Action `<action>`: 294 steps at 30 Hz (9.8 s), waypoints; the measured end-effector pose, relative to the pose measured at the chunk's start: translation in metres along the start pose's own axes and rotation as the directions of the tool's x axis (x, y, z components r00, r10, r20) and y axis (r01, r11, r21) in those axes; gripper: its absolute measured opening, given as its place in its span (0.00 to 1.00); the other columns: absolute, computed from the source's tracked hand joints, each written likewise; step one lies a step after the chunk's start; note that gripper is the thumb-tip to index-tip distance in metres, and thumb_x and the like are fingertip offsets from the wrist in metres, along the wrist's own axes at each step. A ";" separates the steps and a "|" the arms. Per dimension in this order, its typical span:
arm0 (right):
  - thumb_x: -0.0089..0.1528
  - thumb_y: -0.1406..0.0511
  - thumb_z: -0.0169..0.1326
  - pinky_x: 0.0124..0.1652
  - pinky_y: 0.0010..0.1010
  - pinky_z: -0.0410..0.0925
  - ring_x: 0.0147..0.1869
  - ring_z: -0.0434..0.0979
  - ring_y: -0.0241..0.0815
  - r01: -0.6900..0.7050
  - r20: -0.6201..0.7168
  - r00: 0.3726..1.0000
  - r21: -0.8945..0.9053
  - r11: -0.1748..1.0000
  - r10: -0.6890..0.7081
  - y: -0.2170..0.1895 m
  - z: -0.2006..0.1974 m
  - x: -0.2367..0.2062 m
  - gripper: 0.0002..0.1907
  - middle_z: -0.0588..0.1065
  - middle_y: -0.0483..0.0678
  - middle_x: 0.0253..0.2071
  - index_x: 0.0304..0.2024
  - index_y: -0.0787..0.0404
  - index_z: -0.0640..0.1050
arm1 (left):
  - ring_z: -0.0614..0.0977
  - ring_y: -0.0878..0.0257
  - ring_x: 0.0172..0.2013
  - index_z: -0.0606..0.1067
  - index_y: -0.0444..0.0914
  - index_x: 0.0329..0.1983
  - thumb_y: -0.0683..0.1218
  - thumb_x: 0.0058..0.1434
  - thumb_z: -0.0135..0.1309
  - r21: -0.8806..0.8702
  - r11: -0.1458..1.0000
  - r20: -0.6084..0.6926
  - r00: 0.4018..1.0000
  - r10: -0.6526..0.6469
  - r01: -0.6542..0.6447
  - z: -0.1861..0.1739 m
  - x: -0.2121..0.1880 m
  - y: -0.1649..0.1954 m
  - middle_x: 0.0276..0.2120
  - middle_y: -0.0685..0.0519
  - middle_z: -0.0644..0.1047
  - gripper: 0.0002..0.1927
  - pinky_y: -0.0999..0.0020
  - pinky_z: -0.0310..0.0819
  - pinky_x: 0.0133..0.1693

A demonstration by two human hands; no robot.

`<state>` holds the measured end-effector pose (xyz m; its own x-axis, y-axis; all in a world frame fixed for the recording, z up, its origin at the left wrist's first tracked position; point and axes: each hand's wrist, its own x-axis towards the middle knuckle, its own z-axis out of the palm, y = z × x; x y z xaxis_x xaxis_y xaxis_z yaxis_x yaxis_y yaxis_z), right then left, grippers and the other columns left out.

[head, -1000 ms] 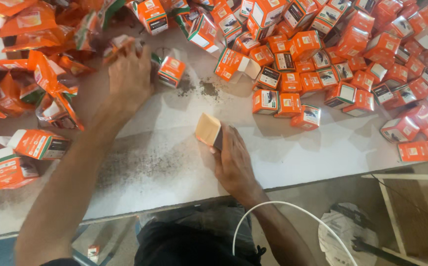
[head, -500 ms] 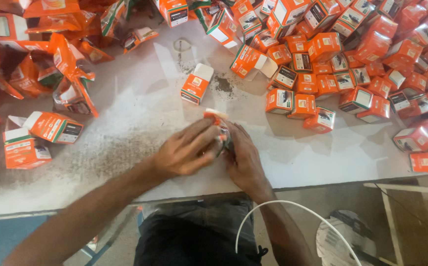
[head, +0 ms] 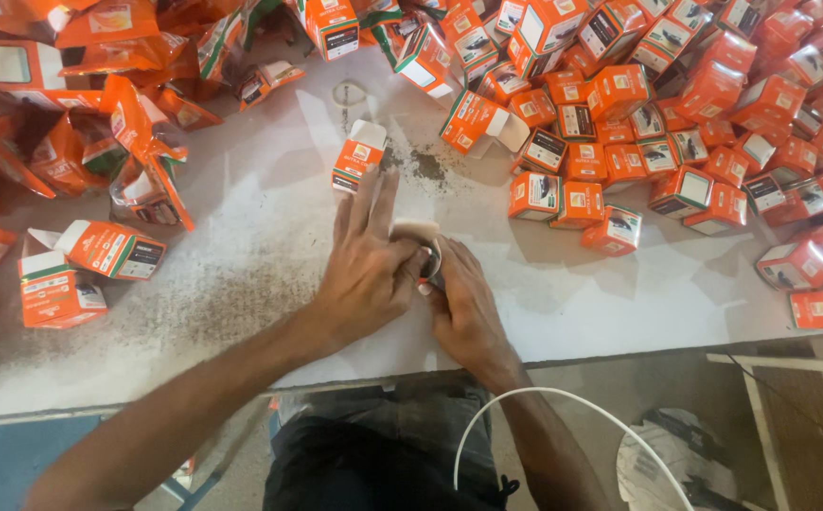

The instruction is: The person folds flat orange cardboard boxes into closed boxes at a work table. They pick up a folded-flat box, press and tuck the flaps to shape and close it, and place the finished box onto a large pile of completed boxes, repeating this with one box at a time.

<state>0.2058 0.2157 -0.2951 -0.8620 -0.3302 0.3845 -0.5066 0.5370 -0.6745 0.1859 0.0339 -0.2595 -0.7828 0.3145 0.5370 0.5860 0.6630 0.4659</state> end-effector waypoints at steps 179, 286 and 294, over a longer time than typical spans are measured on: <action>0.59 0.61 0.68 0.40 0.47 0.72 0.45 0.82 0.61 -0.081 -0.121 0.991 -0.168 0.982 0.061 0.007 -0.008 -0.004 0.27 0.79 0.58 0.43 0.50 0.62 0.66 | 0.82 0.46 0.55 0.76 0.37 0.42 0.40 0.58 0.65 -0.354 0.895 0.023 0.954 0.297 -0.270 0.005 0.000 -0.033 0.54 0.46 0.80 0.12 0.57 0.80 0.54; 0.54 0.69 0.68 0.47 0.42 0.74 0.49 0.81 0.57 -0.019 -0.102 0.995 -0.053 0.998 0.013 -0.026 -0.006 0.005 0.23 0.79 0.55 0.51 0.52 0.61 0.77 | 0.84 0.61 0.46 0.75 0.33 0.39 0.39 0.61 0.60 -0.831 0.311 0.367 0.876 -0.314 0.460 0.019 -0.005 -0.032 0.44 0.50 0.77 0.07 0.66 0.85 0.48; 0.57 0.66 0.67 0.43 0.45 0.73 0.48 0.81 0.62 -0.150 -0.138 0.979 -0.011 0.989 0.147 -0.006 0.005 -0.007 0.28 0.79 0.58 0.45 0.51 0.63 0.65 | 0.79 0.45 0.59 0.76 0.34 0.49 0.42 0.54 0.66 -0.267 0.925 0.095 0.947 0.306 -0.272 -0.011 -0.017 -0.033 0.57 0.43 0.78 0.20 0.55 0.78 0.56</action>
<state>0.2149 0.2109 -0.2973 -0.9211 -0.1370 0.3644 -0.3714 0.5894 -0.7174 0.1827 -0.0004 -0.2766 -0.5823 0.5653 0.5843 0.8104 0.3461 0.4727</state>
